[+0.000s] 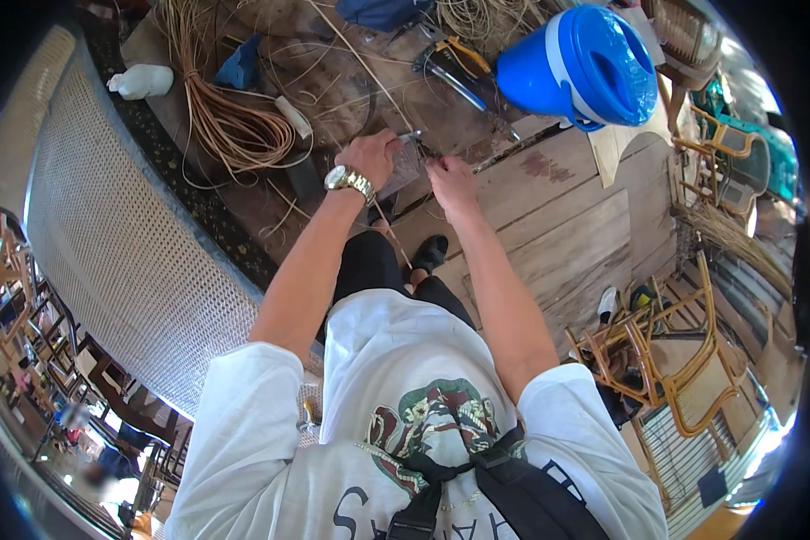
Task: Measuring and cutting thin bamboo strips for use in furniture or mat weaving.
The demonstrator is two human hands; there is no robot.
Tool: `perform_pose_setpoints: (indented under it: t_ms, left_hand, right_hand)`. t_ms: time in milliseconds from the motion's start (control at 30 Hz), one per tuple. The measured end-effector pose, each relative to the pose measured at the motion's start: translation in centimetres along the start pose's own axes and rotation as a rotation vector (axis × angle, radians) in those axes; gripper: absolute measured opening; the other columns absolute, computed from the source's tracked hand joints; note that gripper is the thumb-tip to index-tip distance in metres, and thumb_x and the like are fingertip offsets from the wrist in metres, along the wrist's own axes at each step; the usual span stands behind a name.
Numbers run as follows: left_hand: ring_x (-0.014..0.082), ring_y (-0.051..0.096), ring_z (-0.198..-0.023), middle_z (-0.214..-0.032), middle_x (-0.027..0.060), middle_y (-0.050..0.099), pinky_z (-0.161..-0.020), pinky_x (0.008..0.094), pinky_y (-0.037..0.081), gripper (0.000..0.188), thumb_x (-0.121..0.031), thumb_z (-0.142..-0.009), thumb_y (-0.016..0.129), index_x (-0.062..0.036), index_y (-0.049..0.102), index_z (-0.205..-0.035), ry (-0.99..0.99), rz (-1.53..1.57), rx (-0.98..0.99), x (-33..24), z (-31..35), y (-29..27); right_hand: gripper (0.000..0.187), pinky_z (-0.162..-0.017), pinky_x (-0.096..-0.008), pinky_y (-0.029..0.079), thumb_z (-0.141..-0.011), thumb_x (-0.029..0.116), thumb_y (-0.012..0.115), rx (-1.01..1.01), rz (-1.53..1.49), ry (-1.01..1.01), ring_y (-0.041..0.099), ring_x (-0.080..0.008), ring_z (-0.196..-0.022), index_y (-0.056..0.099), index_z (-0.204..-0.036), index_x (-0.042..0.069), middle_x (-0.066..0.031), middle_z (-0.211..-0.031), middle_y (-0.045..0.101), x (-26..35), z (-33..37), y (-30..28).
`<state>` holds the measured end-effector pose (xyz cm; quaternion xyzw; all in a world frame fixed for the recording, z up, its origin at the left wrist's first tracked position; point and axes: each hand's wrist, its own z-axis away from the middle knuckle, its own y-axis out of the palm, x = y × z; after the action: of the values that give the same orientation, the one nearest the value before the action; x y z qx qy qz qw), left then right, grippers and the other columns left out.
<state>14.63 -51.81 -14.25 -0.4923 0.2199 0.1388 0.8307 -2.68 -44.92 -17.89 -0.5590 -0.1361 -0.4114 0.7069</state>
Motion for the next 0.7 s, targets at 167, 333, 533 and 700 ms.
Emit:
perform_pose_setpoints:
  t_ms: [167,333,533,700]
  left_hand:
    - [0.0397,0.067,-0.097,-0.101,0.0155,0.071,-0.078,0.0516,0.054,0.022,-0.036,-0.097,0.053,-0.0209,0.065,-0.108,-0.017,-0.033,-0.007,0.4,0.1,0.3]
    - [0.0374,0.065,-0.106,-0.109,0.0137,0.07,-0.086,0.0503,0.053,0.027,-0.038,-0.098,0.052,-0.0192,0.065,-0.111,0.023,-0.098,0.056,-0.4,-0.7,-0.8]
    - [0.0375,0.063,-0.11,-0.115,0.0126,0.069,-0.09,0.0503,0.051,0.031,-0.04,-0.098,0.052,-0.0193,0.067,-0.116,-0.024,-0.057,0.085,-0.2,-0.6,-0.6]
    - [0.0375,0.063,-0.111,-0.116,0.0129,0.069,-0.091,0.0504,0.051,0.032,-0.041,-0.098,0.052,-0.0204,0.067,-0.118,-0.048,-0.082,0.074,-1.1,-0.8,-0.1]
  right_hand:
    - [0.035,-0.076,-0.0495,0.049,-0.09,0.035,0.058,0.096,-0.005,0.121,0.063,-0.0438,-0.086,0.067,-0.086,0.001,-0.0243,-0.085,0.065,-5.8,6.2,-1.9]
    - [0.041,-0.07,-0.0479,0.05,-0.094,0.041,0.056,0.188,0.053,0.188,0.065,-0.0424,-0.081,0.068,-0.093,0.001,-0.0217,-0.081,0.068,-12.9,12.7,-5.2]
    - [0.065,-0.109,-0.0697,0.024,-0.095,0.059,0.043,0.191,0.338,0.027,0.037,-0.044,-0.139,0.052,-0.14,0.014,-0.02,-0.137,0.056,-7.3,6.4,-3.5]
    - [0.07,-0.11,-0.0729,0.018,-0.095,0.064,0.034,0.45,0.289,0.04,0.035,-0.0435,-0.141,0.055,-0.138,0.012,-0.019,-0.141,0.053,-5.1,1.8,-0.1]
